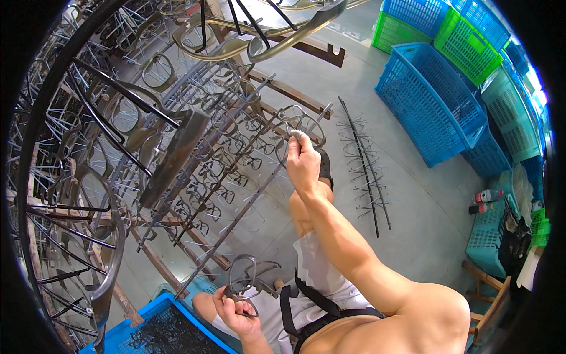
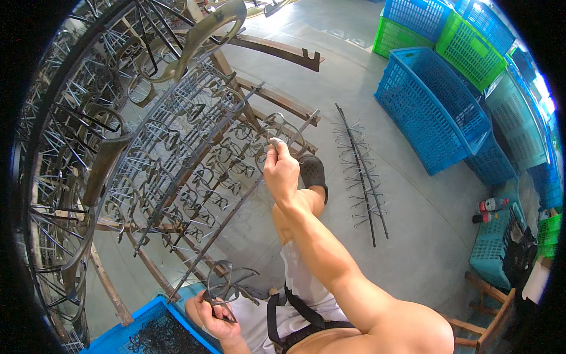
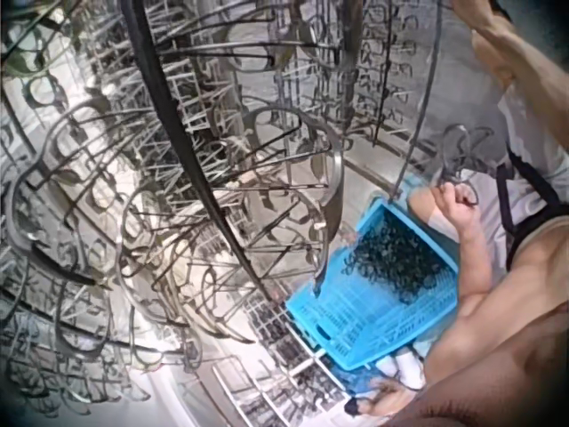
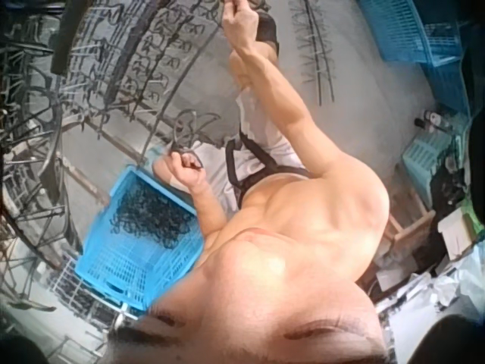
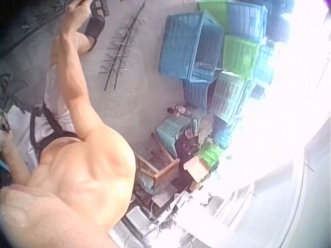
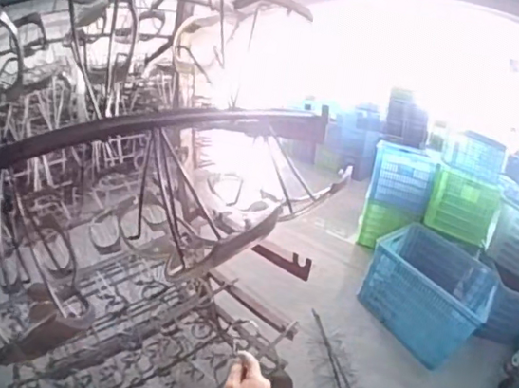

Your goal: The person repeatedly picks small black metal hooks from a blue basket and attaches them one by one to a long metal rod with pre-bent loops. The rod is held in a wooden jig while the person works. The task continues with the same repetitive motion of picking and attaching hooks.

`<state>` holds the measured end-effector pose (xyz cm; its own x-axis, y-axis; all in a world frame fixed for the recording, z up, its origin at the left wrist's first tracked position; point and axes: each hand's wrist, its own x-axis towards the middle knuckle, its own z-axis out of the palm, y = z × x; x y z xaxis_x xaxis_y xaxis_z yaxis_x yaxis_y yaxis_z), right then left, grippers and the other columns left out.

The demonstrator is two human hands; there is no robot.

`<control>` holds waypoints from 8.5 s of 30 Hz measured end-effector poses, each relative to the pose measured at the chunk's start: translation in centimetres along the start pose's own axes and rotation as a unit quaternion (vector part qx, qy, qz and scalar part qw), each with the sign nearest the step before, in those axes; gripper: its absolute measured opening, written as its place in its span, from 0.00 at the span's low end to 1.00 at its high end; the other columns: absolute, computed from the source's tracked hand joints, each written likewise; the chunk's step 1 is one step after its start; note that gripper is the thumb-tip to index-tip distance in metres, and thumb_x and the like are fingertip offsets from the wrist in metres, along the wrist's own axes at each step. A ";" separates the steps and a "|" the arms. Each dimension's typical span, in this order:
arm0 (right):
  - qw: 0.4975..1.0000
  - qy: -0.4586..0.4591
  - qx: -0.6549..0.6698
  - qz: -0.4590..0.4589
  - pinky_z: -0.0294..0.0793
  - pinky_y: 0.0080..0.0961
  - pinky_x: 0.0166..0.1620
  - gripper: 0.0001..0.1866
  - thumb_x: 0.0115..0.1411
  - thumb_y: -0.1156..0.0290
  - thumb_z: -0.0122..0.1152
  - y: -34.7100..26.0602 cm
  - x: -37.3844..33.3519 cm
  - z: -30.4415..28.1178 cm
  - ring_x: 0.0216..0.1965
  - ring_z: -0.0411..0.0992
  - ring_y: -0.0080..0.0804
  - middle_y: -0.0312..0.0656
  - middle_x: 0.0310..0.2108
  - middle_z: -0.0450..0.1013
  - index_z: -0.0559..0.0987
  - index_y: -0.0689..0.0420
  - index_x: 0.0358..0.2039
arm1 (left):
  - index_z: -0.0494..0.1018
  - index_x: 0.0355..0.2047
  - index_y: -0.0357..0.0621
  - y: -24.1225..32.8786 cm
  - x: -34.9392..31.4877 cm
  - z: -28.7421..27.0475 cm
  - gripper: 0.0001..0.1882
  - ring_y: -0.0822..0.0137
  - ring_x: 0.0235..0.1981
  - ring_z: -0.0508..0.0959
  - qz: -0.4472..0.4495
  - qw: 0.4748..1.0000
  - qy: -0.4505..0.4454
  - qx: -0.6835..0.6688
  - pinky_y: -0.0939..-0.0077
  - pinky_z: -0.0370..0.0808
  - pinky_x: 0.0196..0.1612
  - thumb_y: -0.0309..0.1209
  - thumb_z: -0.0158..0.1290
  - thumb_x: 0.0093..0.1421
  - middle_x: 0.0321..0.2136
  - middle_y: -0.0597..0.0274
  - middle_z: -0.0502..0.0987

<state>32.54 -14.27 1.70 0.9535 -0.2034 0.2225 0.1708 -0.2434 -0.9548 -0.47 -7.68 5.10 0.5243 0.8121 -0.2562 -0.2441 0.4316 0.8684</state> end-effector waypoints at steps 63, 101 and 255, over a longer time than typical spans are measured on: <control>0.979 -0.162 0.117 0.030 0.61 0.19 0.24 0.12 0.59 0.66 0.56 0.4 -0.6 0.0 0.20 0.59 0.18 0.33 0.16 0.65 0.77 0.59 0.40 | 0.64 0.43 0.42 -0.6 -1.7 -0.4 0.14 0.80 0.09 0.55 -0.036 0.997 -0.060 0.037 0.87 0.54 0.12 0.33 0.50 0.59 0.11 0.73 0.58; 0.526 -0.678 0.349 0.378 0.66 0.26 0.47 0.25 0.65 0.52 0.43 -3.2 -19.1 -9.2 0.40 0.69 0.28 0.39 0.37 0.71 0.66 0.59 0.53 | 0.69 0.42 0.41 1.5 -2.3 -1.1 0.13 0.75 0.14 0.60 0.008 0.959 -0.052 -0.277 0.83 0.58 0.13 0.36 0.45 0.62 0.13 0.70 0.56; 0.934 -0.248 0.206 0.152 0.58 0.16 0.20 0.15 0.59 0.72 0.53 -5.3 -17.5 3.6 0.16 0.56 0.14 0.29 0.16 0.63 0.75 0.63 0.45 | 0.58 0.53 0.37 -2.2 -2.1 -6.7 0.27 0.76 0.21 0.68 0.083 0.918 -0.174 0.347 0.85 0.64 0.23 0.16 0.39 0.50 0.29 0.55 0.73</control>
<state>15.85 -6.01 2.15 0.9540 0.2851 -0.0932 -0.1434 0.1607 -0.9765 -6.54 -7.71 0.93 0.7856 0.6166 -0.0503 0.1718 -0.1392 0.9753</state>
